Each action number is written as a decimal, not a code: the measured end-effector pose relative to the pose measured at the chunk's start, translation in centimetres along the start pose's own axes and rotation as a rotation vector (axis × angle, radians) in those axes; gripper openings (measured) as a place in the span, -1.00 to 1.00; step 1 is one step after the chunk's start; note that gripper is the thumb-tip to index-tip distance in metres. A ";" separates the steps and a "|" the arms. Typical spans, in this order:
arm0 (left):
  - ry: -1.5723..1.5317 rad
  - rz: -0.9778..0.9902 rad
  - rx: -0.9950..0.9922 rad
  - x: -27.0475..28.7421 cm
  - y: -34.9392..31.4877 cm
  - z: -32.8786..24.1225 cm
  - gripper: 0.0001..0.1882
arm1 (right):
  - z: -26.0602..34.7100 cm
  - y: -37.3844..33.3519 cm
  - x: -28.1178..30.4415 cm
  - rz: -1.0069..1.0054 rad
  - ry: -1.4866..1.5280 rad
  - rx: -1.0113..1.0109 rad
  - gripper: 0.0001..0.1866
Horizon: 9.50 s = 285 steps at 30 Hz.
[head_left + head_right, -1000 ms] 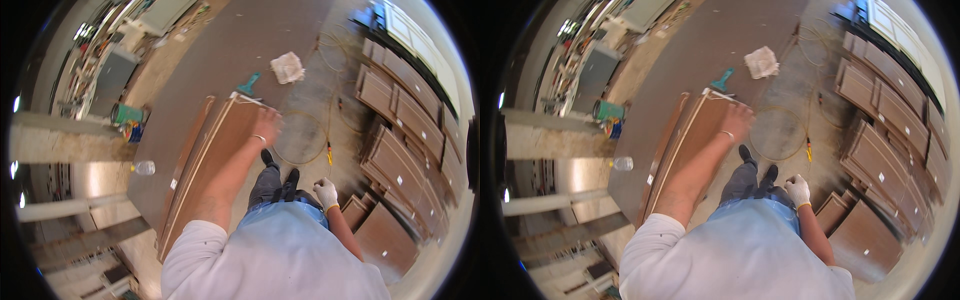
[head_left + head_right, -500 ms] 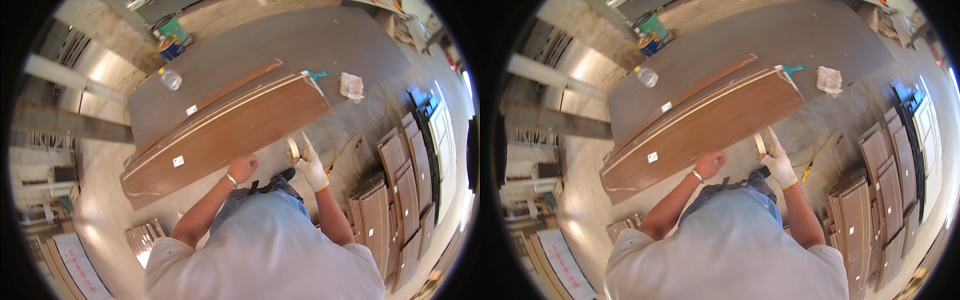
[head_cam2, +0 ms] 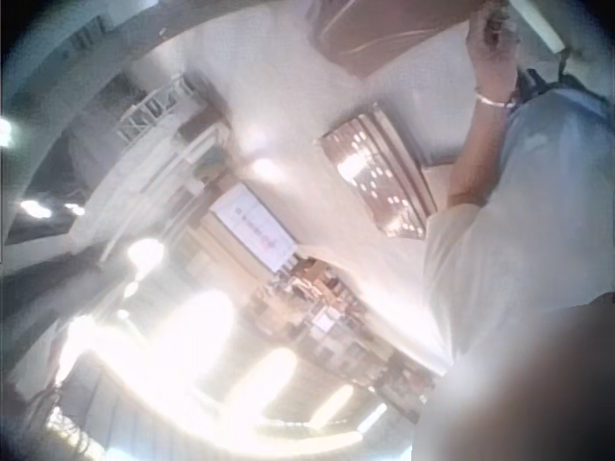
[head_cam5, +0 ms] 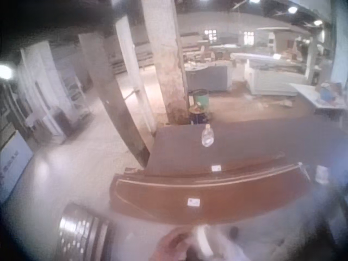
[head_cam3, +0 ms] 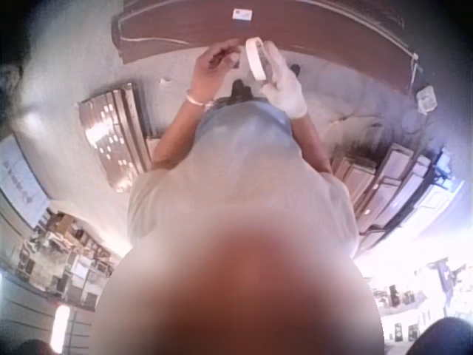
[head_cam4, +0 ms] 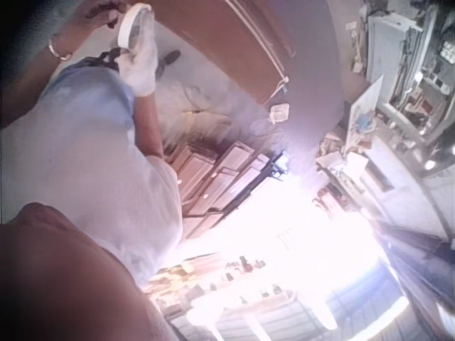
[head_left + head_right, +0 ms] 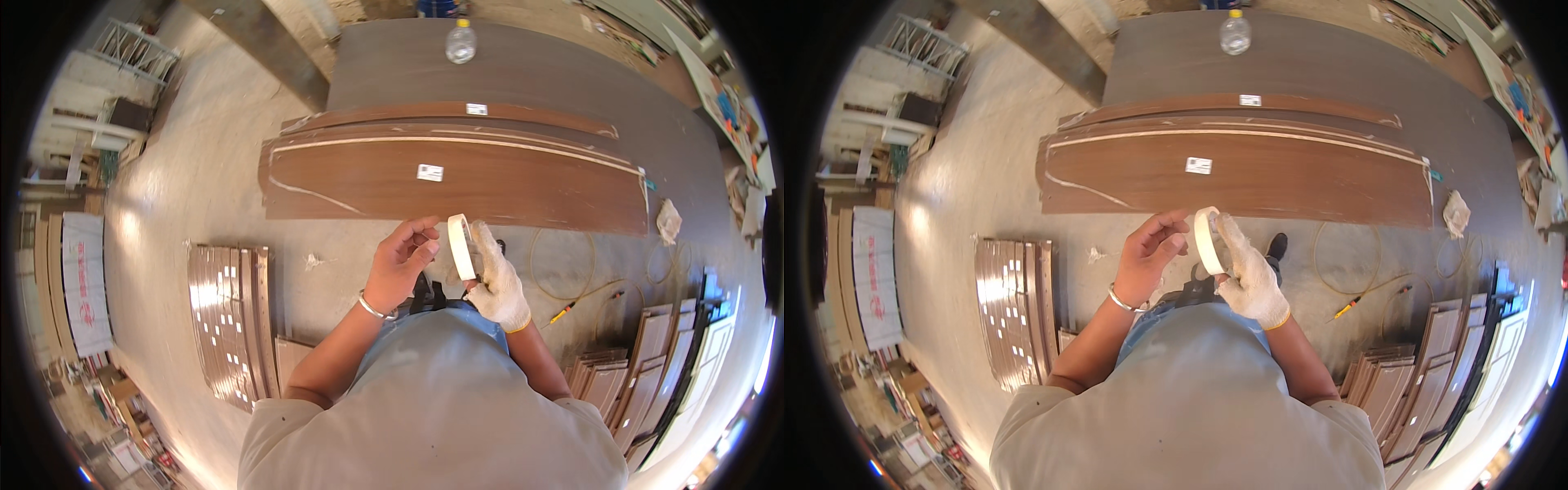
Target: The person applies masking tape to the edges of a large wooden panel, then wipes the surface with a cloth. They repeat the process on another panel, applying tape to edges and wiping the surface.
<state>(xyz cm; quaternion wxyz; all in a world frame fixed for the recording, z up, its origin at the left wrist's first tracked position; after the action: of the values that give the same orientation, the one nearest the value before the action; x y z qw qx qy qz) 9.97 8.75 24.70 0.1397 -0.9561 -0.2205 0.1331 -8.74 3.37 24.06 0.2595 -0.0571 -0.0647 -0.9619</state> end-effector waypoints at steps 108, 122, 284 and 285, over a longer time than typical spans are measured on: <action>0.787 -0.773 -0.306 38.3 35.5 5.9 -0.59 | -12.4 31.4 -27.3 0.218 -0.466 -0.649 -0.54; 1.056 -0.881 -0.279 37.9 35.2 4.7 -0.63 | -13.3 30.9 -23.7 0.164 -0.380 -0.652 -0.53; 1.741 -0.047 -0.450 -16.0 14.1 25.2 -0.13 | -38.4 6.5 72.1 -0.613 -1.035 -0.674 -0.32; 1.774 -0.031 -0.384 -15.7 14.1 25.4 -0.13 | -38.5 5.9 71.7 -0.624 -1.089 -0.644 -0.34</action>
<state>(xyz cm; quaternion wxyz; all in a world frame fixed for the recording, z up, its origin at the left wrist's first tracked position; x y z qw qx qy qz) -6.28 -5.37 -0.39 0.0981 -0.7112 -0.0634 -0.6932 -70.27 -42.94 -3.04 -0.1275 -0.5831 0.0894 -0.7974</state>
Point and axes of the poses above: each hand's wrist, its own y-axis towards the middle knuckle, its own x-axis out of the back of the hand, z = x × y, the point moved 5 cm from there along y, towards the middle knuckle, and after that the axes turned 10 degrees about -z, right-handed, at the moved point
